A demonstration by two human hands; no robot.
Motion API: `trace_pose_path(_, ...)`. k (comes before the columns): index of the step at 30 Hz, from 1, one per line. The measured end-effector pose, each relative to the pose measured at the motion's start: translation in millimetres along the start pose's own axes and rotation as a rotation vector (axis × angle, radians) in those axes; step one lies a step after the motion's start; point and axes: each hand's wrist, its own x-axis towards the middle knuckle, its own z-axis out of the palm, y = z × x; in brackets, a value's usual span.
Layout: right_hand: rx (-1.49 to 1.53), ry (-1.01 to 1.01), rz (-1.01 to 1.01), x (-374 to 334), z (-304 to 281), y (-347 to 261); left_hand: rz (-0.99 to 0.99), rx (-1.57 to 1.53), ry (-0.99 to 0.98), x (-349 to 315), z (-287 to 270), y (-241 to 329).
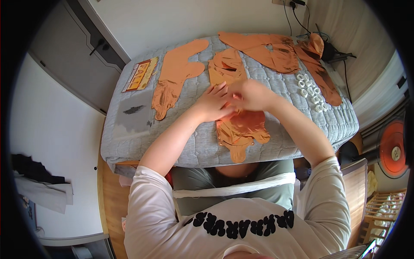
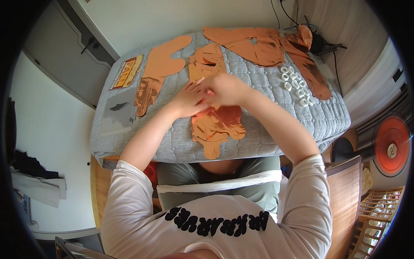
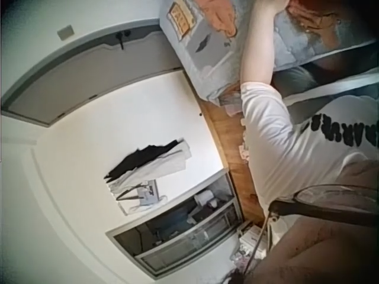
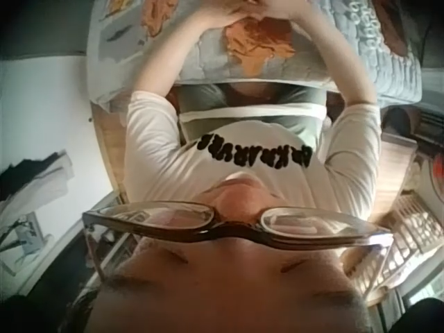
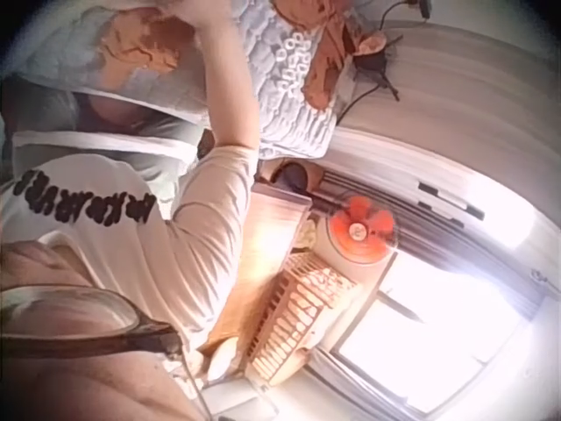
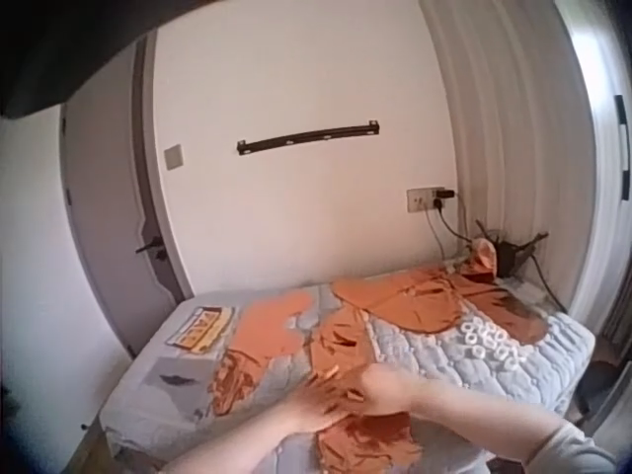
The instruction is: Folding and organizing flat foil balloons and placing them onto a cardboard backing for packaging.
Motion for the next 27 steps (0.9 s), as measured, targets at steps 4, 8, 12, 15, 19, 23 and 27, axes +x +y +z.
trace_pose_path(4, -0.128, -0.283, -0.329, -27, 15, -10, 0.051, 0.044, 0.029, 1, -2, 9)
trace_pose_path(8, -0.109, -0.107, -0.53, -34, 30, -1, 0.02, 0.039, -0.009, 3, -10, 12)
trace_pose_path(12, -0.162, -0.128, -0.527, -38, 34, 6, 0.012, -0.107, -0.008, 8, -12, 1)
trace_pose_path(15, -0.196, -0.158, -0.506, -37, 37, 6, -0.034, -0.471, 0.007, 13, -16, -10)
trace_pose_path(19, -0.208, -0.223, -0.495, -39, 37, 9, -0.078, -0.806, 0.067, 25, -23, -15)
trace_pose_path(23, -0.192, -0.28, -0.49, -38, 38, 8, -0.057, -0.496, 0.181, 24, -27, -46)
trace_pose_path(27, -0.179, -0.266, -0.498, -39, 38, 12, -0.17, -0.112, 0.366, 22, -20, -59)
